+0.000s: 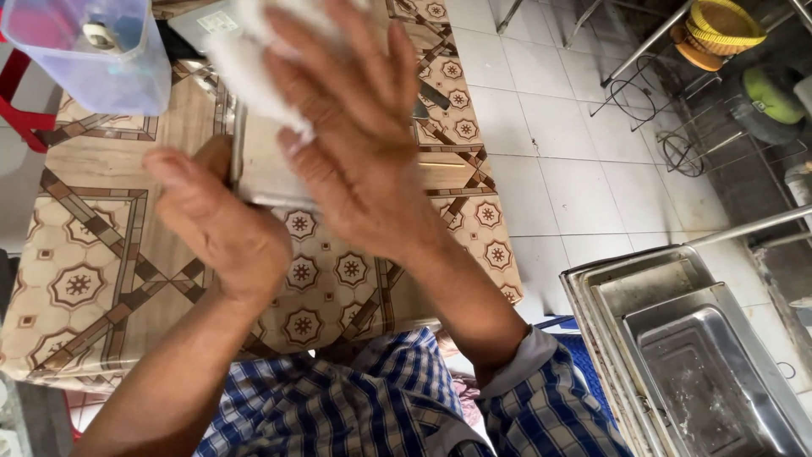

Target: The person is cleaning residue from metal bread molds with a scraper and then wiping or greasing them with a cloth.

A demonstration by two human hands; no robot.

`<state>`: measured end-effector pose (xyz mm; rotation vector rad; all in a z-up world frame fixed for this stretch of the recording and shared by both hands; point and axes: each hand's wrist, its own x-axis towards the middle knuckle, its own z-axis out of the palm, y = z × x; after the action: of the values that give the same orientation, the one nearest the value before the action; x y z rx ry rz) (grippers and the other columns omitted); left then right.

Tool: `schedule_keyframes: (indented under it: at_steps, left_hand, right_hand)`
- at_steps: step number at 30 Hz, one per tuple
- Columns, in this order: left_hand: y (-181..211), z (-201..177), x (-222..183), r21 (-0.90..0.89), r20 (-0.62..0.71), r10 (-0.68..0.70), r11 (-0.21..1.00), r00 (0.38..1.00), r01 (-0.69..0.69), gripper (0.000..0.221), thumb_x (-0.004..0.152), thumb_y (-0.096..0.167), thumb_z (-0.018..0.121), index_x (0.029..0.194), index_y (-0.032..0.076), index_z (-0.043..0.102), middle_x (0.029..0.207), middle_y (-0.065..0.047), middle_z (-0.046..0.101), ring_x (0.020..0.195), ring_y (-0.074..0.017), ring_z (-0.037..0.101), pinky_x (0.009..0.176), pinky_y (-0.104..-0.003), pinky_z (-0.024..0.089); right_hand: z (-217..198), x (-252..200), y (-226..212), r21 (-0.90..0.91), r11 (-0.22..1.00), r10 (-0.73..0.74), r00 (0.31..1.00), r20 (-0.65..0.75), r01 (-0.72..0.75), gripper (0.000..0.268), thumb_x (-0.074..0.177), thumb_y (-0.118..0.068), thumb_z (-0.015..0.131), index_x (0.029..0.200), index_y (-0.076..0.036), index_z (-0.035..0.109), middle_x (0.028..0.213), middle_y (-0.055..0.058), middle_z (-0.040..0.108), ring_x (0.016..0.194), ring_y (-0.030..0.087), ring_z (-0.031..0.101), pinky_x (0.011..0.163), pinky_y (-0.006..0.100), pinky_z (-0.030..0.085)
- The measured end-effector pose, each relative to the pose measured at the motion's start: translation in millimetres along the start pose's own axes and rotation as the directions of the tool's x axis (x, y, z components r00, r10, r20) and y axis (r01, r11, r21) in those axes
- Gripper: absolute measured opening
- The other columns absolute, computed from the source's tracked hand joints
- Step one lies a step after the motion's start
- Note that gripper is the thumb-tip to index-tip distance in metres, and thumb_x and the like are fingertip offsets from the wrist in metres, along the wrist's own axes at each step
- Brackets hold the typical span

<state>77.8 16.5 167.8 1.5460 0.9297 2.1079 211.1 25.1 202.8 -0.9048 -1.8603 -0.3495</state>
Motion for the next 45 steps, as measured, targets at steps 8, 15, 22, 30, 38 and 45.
schedule_keyframes:
  at_steps: [8, 15, 22, 30, 38, 45]
  left_hand:
    - [-6, 10, 7, -0.225, -0.098, -0.010, 0.974, 0.995, -0.013, 0.062, 0.111, 0.059, 0.037, 0.095, 0.006, 0.065, 0.070, -0.009, 0.066, 0.054, -0.0158, 0.063, 0.045, -0.029, 0.051]
    - [-13, 28, 9, -0.070, -0.044, 0.073, 0.995, 0.996, -0.076, 0.062, 0.114, 0.055, 0.024, 0.066, 0.016, 0.031, 0.053, -0.002, 0.032, 0.045, -0.0146, 0.024, 0.050, -0.036, 0.016]
    - [-41, 41, 12, -0.186, -0.148, 0.240, 0.946, 0.959, -0.266, 0.037, 0.117, 0.043, 0.038, 0.097, 0.015, 0.050, 0.058, -0.003, 0.035, 0.048, -0.0140, 0.026, 0.046, -0.034, 0.020]
    - [-45, 43, 2, -0.161, -0.168, 0.179, 0.965, 0.969, -0.206, 0.054, 0.115, 0.046, 0.033, 0.072, 0.014, 0.031, 0.061, -0.003, 0.022, 0.053, -0.0167, 0.018, 0.051, -0.038, 0.013]
    - [-23, 60, -1, -0.329, -0.087, 0.152, 0.929, 0.985, -0.172, 0.056, 0.116, 0.034, 0.039, 0.066, 0.014, 0.022, 0.060, -0.001, 0.016, 0.055, -0.0143, 0.014, 0.054, -0.037, 0.014]
    - [-10, 72, -1, -0.403, 0.077, 0.103, 0.913, 0.992, -0.063, 0.055, 0.115, 0.044, 0.037, 0.068, 0.016, 0.029, 0.059, 0.000, 0.025, 0.052, -0.0153, 0.027, 0.051, -0.037, 0.020]
  right_hand:
    - [-6, -12, -9, 0.271, 0.948, -0.190, 0.979, 0.069, 0.165, 0.036, 0.112, -0.028, 0.055, 0.146, -0.019, 0.049, 0.154, 0.001, 0.052, 0.152, 0.023, 0.050, 0.144, 0.054, 0.026]
    - [-23, 20, 15, 0.283, 0.958, -0.013, 0.995, -0.095, 0.039, 0.020, 0.105, -0.008, 0.065, 0.125, -0.008, 0.067, 0.132, 0.004, 0.065, 0.130, 0.024, 0.061, 0.117, 0.041, 0.056]
    - [-20, -7, -7, 0.390, 0.917, -0.066, 0.997, -0.046, 0.079, 0.019, 0.101, -0.009, 0.067, 0.120, -0.008, 0.069, 0.131, 0.006, 0.066, 0.131, 0.022, 0.061, 0.136, 0.053, 0.028]
    - [-87, -28, 11, 0.877, 0.480, 0.235, 0.966, -0.104, -0.022, 0.022, 0.109, -0.005, 0.059, 0.128, -0.007, 0.069, 0.130, 0.012, 0.070, 0.118, 0.027, 0.069, 0.101, 0.040, 0.064]
    - [-105, -37, 28, 0.812, 0.584, 0.504, 0.783, -0.365, 0.002, 0.021, 0.104, 0.003, 0.063, 0.120, -0.004, 0.074, 0.114, 0.009, 0.075, 0.101, 0.025, 0.069, 0.086, 0.031, 0.059]
    - [-88, -29, 41, 0.390, 0.914, 0.267, 0.886, -0.379, -0.108, 0.038, 0.094, 0.014, 0.062, 0.122, -0.011, 0.069, 0.126, 0.003, 0.062, 0.123, 0.019, 0.057, 0.105, 0.034, 0.059]
